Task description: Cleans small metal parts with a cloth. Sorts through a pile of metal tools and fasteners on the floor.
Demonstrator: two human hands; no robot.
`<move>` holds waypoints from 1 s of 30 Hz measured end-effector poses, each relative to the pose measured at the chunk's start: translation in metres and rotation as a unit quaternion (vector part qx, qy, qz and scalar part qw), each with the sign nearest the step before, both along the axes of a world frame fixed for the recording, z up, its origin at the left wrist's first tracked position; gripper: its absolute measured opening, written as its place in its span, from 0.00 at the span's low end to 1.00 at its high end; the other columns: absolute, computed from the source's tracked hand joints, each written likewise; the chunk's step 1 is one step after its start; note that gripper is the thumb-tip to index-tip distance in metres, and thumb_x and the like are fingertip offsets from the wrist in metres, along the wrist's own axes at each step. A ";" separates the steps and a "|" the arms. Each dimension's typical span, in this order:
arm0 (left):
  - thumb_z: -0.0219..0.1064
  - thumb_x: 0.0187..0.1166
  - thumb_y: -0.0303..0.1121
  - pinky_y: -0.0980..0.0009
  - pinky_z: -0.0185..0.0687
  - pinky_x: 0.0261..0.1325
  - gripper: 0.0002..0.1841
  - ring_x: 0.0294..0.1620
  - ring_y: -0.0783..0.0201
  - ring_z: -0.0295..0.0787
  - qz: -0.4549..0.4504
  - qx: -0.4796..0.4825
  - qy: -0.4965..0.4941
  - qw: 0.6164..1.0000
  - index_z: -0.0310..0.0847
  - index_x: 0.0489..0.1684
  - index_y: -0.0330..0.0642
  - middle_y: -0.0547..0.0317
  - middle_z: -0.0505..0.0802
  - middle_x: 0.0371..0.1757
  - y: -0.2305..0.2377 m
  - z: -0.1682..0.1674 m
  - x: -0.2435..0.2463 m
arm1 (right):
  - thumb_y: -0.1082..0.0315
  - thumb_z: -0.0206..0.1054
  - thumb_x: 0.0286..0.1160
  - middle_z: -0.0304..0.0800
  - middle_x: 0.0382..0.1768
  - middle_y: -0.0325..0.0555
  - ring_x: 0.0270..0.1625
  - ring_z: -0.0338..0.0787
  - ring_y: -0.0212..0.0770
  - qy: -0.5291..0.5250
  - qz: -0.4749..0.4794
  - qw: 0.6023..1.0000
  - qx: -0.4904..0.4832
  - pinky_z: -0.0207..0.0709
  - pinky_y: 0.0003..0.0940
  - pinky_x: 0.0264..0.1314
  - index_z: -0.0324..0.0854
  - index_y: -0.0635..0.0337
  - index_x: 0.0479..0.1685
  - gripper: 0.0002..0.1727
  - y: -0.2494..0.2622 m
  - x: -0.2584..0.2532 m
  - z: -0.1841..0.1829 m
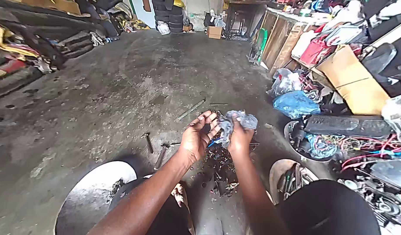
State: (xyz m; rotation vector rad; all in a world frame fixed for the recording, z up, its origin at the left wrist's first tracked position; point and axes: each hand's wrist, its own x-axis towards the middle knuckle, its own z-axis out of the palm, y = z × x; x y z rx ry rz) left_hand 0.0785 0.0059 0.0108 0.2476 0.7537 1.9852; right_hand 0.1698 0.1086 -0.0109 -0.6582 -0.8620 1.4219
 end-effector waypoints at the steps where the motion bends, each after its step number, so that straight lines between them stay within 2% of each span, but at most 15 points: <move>1: 0.38 0.97 0.38 0.54 0.85 0.68 0.23 0.62 0.51 0.91 0.003 -0.007 -0.002 1.000 0.74 0.73 0.35 0.43 0.90 0.63 -0.001 -0.001 -0.003 | 0.75 0.71 0.77 0.91 0.40 0.52 0.39 0.93 0.43 0.000 0.007 1.000 -0.025 0.92 0.42 0.43 0.78 0.65 0.59 0.14 -0.002 0.007 0.002; 3: 0.35 0.97 0.46 0.57 0.86 0.67 0.29 0.59 0.52 0.92 -0.001 -0.021 -0.006 1.000 0.75 0.70 0.32 0.42 0.91 0.60 -0.003 -0.005 -0.006 | 0.75 0.60 0.84 0.87 0.34 0.47 0.33 0.90 0.38 -0.035 0.025 0.998 -0.039 0.90 0.37 0.37 0.76 0.63 0.55 0.07 -0.011 0.019 0.000; 4: 0.34 0.97 0.49 0.57 0.86 0.66 0.31 0.58 0.52 0.93 -0.008 -0.025 0.000 1.000 0.76 0.70 0.32 0.42 0.92 0.59 -0.003 -0.006 -0.007 | 0.78 0.59 0.82 0.87 0.34 0.46 0.34 0.90 0.37 -0.063 0.036 0.997 -0.009 0.89 0.37 0.38 0.75 0.64 0.55 0.08 -0.016 0.022 -0.003; 6: 0.32 0.96 0.52 0.57 0.87 0.62 0.33 0.58 0.55 0.93 -0.029 -0.037 0.035 0.998 0.79 0.70 0.37 0.46 0.93 0.60 -0.003 -0.009 -0.006 | 0.81 0.72 0.70 0.93 0.38 0.49 0.39 0.94 0.41 -0.109 0.069 0.986 0.103 0.92 0.41 0.45 0.81 0.67 0.54 0.14 -0.024 0.021 -0.011; 8: 0.34 0.95 0.54 0.59 0.88 0.56 0.32 0.56 0.60 0.92 -0.052 -0.061 0.085 0.993 0.82 0.70 0.46 0.55 0.94 0.60 -0.005 -0.011 0.001 | 0.73 0.84 0.57 0.94 0.48 0.47 0.50 0.95 0.40 -0.257 0.080 0.940 0.212 0.92 0.44 0.54 0.84 0.62 0.56 0.24 -0.029 0.017 -0.018; 10: 0.40 0.94 0.54 0.61 0.89 0.50 0.28 0.51 0.63 0.92 -0.048 -0.090 0.113 0.988 0.85 0.67 0.51 0.59 0.94 0.56 -0.006 -0.014 0.008 | 0.66 0.83 0.59 0.84 0.61 0.54 0.62 0.87 0.49 -0.411 0.081 0.874 0.247 0.84 0.54 0.63 0.81 0.60 0.66 0.31 -0.029 0.015 -0.017; 12: 0.44 0.93 0.50 0.63 0.88 0.47 0.23 0.44 0.65 0.90 -0.013 -0.114 0.099 0.988 0.85 0.59 0.49 0.60 0.93 0.45 -0.001 -0.020 0.015 | 0.68 0.84 0.54 0.84 0.57 0.57 0.60 0.86 0.51 -0.442 0.032 0.851 0.283 0.83 0.53 0.61 0.83 0.63 0.59 0.28 -0.027 0.014 -0.021; 14: 0.46 0.93 0.49 0.62 0.87 0.49 0.20 0.45 0.65 0.90 0.021 -0.107 0.067 0.992 0.81 0.51 0.47 0.60 0.91 0.41 0.011 -0.021 0.015 | 0.68 0.84 0.48 0.87 0.51 0.54 0.56 0.87 0.49 -0.428 -0.047 0.834 0.346 0.84 0.47 0.58 0.87 0.64 0.51 0.25 -0.021 0.003 -0.021; 18: 0.42 0.95 0.50 0.60 0.86 0.54 0.22 0.49 0.64 0.89 0.019 -0.143 0.079 0.986 0.79 0.56 0.45 0.58 0.90 0.44 0.017 -0.027 0.018 | 0.75 0.81 0.40 0.83 0.58 0.60 0.52 0.90 0.55 -0.505 -0.104 0.775 0.367 0.87 0.51 0.39 0.86 0.64 0.55 0.30 -0.021 -0.002 -0.028; 20: 0.43 0.94 0.43 0.57 0.86 0.58 0.20 0.53 0.62 0.89 0.011 -0.165 0.113 0.980 0.81 0.55 0.43 0.56 0.91 0.48 0.019 -0.036 0.020 | 0.72 0.82 0.45 0.83 0.57 0.60 0.45 0.91 0.54 -0.526 -0.142 0.742 0.390 0.86 0.49 0.31 0.86 0.62 0.52 0.26 -0.017 -0.006 -0.038; 22: 0.47 0.92 0.37 0.56 0.88 0.55 0.16 0.50 0.60 0.90 -0.001 -0.198 0.140 0.970 0.82 0.51 0.41 0.54 0.92 0.46 0.022 -0.044 0.020 | 0.70 0.83 0.49 0.84 0.55 0.58 0.39 0.92 0.52 -0.541 -0.181 0.713 0.408 0.85 0.46 0.26 0.87 0.58 0.49 0.22 -0.007 -0.007 -0.045; 24: 0.55 0.89 0.33 0.59 0.90 0.48 0.11 0.43 0.60 0.91 -0.023 -0.254 0.163 0.953 0.83 0.52 0.40 0.54 0.92 0.43 0.021 -0.053 0.020 | 0.68 0.83 0.51 0.84 0.53 0.56 0.42 0.91 0.51 -0.537 -0.178 0.729 0.385 0.86 0.45 0.31 0.88 0.59 0.49 0.22 0.006 -0.001 -0.048; 27: 0.57 0.88 0.32 0.67 0.88 0.39 0.10 0.33 0.66 0.86 -0.098 -0.356 0.283 0.885 0.80 0.58 0.41 0.59 0.88 0.38 0.016 -0.073 0.015 | 0.70 0.82 0.51 0.89 0.49 0.53 0.54 0.90 0.45 -0.378 -0.126 0.872 0.285 0.86 0.43 0.57 0.84 0.69 0.54 0.26 0.034 0.017 -0.057; 28: 0.58 0.87 0.32 0.65 0.86 0.41 0.10 0.35 0.64 0.86 -0.131 -0.398 0.357 0.835 0.81 0.58 0.42 0.57 0.88 0.40 0.014 -0.086 0.013 | 0.72 0.85 0.51 0.91 0.46 0.52 0.52 0.92 0.42 -0.294 -0.104 0.919 0.242 0.89 0.41 0.58 0.81 0.70 0.54 0.27 0.043 0.024 -0.062; 30: 0.58 0.86 0.29 0.44 0.83 0.58 0.15 0.55 0.47 0.87 -0.224 -0.460 0.498 0.701 0.80 0.67 0.39 0.41 0.89 0.57 0.004 -0.111 0.009 | 0.77 0.86 0.51 0.92 0.44 0.53 0.51 0.94 0.43 -0.184 -0.065 0.966 0.168 0.91 0.43 0.58 0.78 0.71 0.56 0.30 0.058 0.039 -0.069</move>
